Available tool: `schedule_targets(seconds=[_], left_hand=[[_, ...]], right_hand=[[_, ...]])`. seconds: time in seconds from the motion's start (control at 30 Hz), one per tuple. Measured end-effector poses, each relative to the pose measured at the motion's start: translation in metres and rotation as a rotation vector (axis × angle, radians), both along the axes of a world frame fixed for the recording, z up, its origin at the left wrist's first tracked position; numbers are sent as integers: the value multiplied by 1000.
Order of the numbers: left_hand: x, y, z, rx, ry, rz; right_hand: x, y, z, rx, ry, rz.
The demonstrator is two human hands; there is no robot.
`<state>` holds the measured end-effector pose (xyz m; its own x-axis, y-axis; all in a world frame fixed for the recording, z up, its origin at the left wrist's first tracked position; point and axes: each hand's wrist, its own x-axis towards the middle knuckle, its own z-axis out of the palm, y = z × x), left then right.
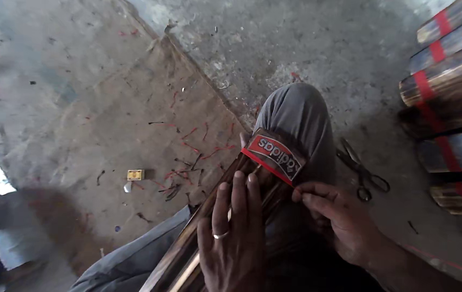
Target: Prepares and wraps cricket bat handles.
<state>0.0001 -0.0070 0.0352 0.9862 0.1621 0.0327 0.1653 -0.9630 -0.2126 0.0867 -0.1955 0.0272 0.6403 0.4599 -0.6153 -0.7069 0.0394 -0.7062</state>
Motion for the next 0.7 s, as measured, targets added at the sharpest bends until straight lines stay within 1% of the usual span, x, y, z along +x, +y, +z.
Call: schedule_targets(seconds=[0.17, 0.27, 0.33, 0.4, 0.47, 0.7], left_hand=[[2, 1, 3, -39, -3, -15], [2, -1, 2, -43, -3, -6], [2, -2, 2, -29, -12, -2], [2, -2, 1, -19, -25, 0], [2, -3, 0, -17, -27, 1], [5, -2, 2, -57, -4, -23]], right_hand=[[-14, -16, -9, 70, -48, -25], [-12, -19, -4, 78, -212, 12], [-10, -20, -2, 61, -271, 32], [-12, -20, -7, 29, -245, 35], [-14, -20, -16, 9, -166, 11], [-18, -14, -22, 75, 84, -43]])
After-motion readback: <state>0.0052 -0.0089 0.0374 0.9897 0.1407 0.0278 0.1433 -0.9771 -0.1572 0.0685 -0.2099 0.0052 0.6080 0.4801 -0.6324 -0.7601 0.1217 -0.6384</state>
